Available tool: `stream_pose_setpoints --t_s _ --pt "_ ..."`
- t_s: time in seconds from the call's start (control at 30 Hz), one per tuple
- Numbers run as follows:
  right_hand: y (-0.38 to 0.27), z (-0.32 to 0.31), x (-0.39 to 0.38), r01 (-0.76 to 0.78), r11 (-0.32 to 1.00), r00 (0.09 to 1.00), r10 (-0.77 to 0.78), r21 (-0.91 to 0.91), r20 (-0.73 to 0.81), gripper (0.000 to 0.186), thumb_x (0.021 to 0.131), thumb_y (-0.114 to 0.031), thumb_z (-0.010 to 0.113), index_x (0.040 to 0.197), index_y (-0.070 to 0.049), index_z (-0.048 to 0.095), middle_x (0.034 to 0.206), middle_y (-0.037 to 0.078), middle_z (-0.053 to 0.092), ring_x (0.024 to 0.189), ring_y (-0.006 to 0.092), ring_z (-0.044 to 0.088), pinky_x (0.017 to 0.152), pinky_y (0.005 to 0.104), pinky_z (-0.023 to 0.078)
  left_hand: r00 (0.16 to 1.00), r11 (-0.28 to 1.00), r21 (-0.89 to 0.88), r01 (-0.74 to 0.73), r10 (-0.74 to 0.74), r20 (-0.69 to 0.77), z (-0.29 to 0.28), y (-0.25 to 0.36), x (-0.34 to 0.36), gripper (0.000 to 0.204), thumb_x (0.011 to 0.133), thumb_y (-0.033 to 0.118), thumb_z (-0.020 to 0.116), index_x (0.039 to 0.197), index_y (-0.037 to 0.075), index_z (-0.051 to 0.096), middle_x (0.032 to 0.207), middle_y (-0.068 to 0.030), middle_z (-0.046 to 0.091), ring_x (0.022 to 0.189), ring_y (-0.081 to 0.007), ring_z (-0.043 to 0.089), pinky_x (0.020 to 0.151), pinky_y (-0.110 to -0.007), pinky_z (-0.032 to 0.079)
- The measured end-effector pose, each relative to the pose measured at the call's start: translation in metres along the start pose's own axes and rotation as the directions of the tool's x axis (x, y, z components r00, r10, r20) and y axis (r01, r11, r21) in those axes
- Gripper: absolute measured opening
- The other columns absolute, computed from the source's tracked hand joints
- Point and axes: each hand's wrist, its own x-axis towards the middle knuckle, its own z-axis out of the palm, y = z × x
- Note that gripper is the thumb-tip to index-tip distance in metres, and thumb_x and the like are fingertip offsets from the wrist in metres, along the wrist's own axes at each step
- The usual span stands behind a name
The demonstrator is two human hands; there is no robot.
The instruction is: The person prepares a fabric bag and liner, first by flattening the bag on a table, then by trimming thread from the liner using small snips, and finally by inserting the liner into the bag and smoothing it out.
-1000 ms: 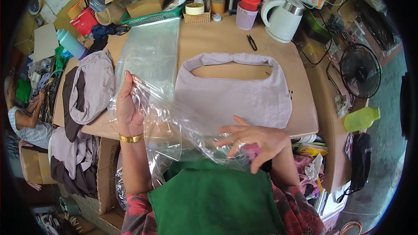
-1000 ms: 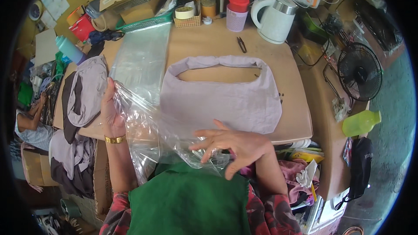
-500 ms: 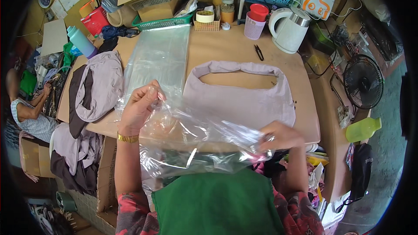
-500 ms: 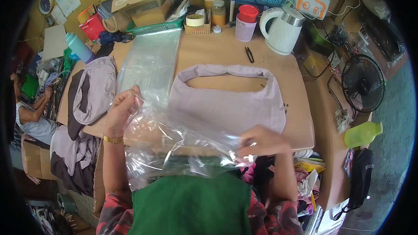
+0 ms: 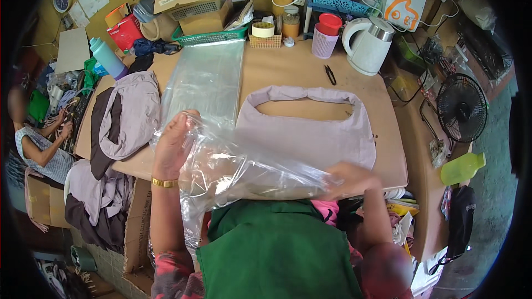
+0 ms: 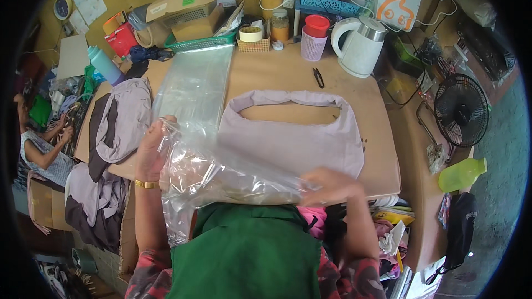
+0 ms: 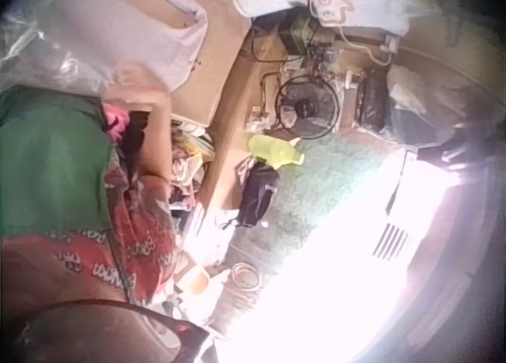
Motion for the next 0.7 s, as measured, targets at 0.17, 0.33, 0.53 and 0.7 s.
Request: stream_pose_setpoints --t_s 0.17,0.33,0.53,0.7 --pt "0.038 0.022 -0.006 0.41 0.727 0.895 -0.204 0.551 -0.397 0.027 0.092 -0.022 0.057 0.082 0.003 0.061 0.075 0.004 0.063 0.064 0.0114 0.06 0.056 0.0263 0.048 0.931 0.937 -0.24 0.253 -0.168 0.324 0.004 -0.004 -0.026 0.03 0.092 0.032 0.06 0.098 0.002 0.062 0.081 0.0009 0.06 0.075 -0.0094 0.053 0.069 -0.028 0.045" --pt "0.044 0.004 -0.024 0.446 0.785 0.739 -0.053 0.429 -0.672 0.023 0.089 -0.022 0.061 0.085 0.001 0.064 0.077 0.004 0.064 0.066 0.0113 0.06 0.057 0.0276 0.048 0.706 0.742 0.666 0.081 -0.514 0.487 0.01 -0.033 -0.037 0.018 0.084 0.017 0.066 0.093 0.002 0.063 0.081 0.0007 0.061 0.076 -0.0085 0.053 0.068 -0.025 0.043" --pt "-0.004 -0.001 0.016 -0.079 0.983 0.93 0.013 0.166 0.367 0.019 0.084 -0.022 0.066 0.087 -0.003 0.065 0.076 0.004 0.064 0.064 0.0136 0.059 0.054 0.0302 0.045 0.871 0.848 -0.438 0.299 -0.054 0.489 -0.042 -0.032 0.008 0.022 0.093 0.024 0.058 0.1 0.003 0.06 0.096 -0.0063 0.062 0.082 -0.0142 0.058 0.072 -0.032 0.052" --pt "0.071 0.013 0.002 0.589 0.161 0.808 -0.088 0.792 -0.583 0.038 0.096 -0.036 0.048 0.085 -0.004 0.066 0.07 0.002 0.061 0.06 0.0121 0.056 0.048 0.0285 0.04 0.806 0.643 0.756 0.124 -0.509 0.301 -0.005 -0.039 -0.01 0.021 0.088 0.02 0.065 0.099 0.002 0.062 0.085 -0.0011 0.063 0.074 -0.0065 0.054 0.066 -0.023 0.046"
